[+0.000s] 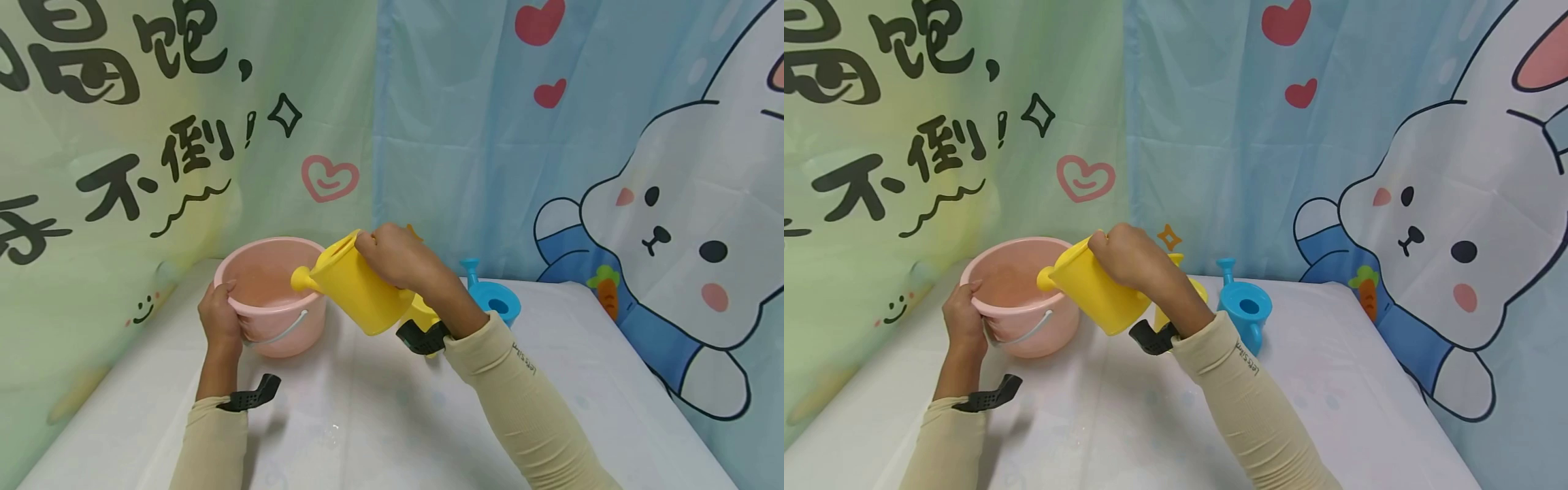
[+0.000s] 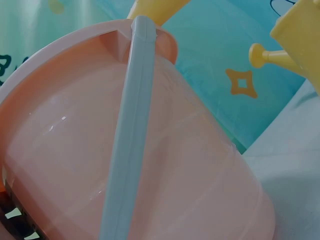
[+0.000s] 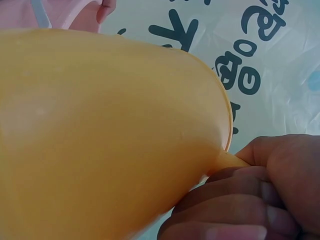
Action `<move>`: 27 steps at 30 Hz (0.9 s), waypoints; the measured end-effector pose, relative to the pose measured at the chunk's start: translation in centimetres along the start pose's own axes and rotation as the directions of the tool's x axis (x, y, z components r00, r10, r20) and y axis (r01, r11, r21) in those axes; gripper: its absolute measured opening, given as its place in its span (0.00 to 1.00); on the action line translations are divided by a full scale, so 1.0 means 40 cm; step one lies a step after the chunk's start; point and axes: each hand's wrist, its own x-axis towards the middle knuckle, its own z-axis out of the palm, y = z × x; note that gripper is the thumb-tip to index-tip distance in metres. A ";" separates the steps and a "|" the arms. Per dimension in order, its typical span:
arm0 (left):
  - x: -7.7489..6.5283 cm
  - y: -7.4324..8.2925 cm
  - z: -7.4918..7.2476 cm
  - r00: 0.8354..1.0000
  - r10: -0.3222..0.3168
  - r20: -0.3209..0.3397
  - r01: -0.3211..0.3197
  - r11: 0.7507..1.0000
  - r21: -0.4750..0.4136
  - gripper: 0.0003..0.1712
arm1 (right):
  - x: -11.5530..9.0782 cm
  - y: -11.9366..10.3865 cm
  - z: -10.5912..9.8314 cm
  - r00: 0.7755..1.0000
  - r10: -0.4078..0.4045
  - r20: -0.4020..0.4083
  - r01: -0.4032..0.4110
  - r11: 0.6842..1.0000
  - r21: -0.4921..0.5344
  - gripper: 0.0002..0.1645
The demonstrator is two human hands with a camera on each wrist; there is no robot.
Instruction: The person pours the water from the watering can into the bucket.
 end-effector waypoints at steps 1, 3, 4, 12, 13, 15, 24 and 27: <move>0.000 0.000 0.000 1.000 -0.001 0.001 0.001 1.000 0.001 0.21 | 0.000 0.001 0.000 1.000 0.000 0.000 0.000 1.000 0.000 0.28; 0.000 0.000 0.000 1.000 -0.001 0.002 0.001 1.000 0.003 0.21 | 0.000 0.002 -0.001 1.000 0.001 -0.002 -0.001 1.000 0.000 0.28; -0.001 0.000 0.000 1.000 -0.001 0.002 0.001 1.000 0.004 0.21 | 0.000 0.002 -0.001 1.000 0.002 -0.003 -0.002 1.000 0.001 0.28; 0.000 0.000 0.002 1.000 0.009 -0.015 -0.009 1.000 0.006 0.20 | 0.002 0.006 0.002 1.000 0.000 -0.021 -0.001 1.000 -0.009 0.28; 0.000 0.000 0.002 1.000 0.011 -0.015 -0.011 1.000 0.005 0.20 | 0.002 0.006 0.002 1.000 -0.001 -0.023 0.001 1.000 -0.010 0.28; -0.001 0.001 0.002 1.000 0.010 -0.015 -0.010 1.000 -0.001 0.20 | 0.001 0.006 0.002 1.000 -0.001 -0.022 0.001 1.000 -0.009 0.28; -0.001 0.002 0.002 1.000 -0.002 -0.012 0.002 1.000 -0.019 0.20 | 0.000 0.000 0.001 1.000 0.012 -0.009 -0.012 1.000 0.014 0.27; -0.001 0.002 0.002 1.000 -0.006 -0.008 0.006 1.000 -0.018 0.20 | 0.000 -0.002 0.001 1.000 0.015 -0.010 -0.015 1.000 0.006 0.26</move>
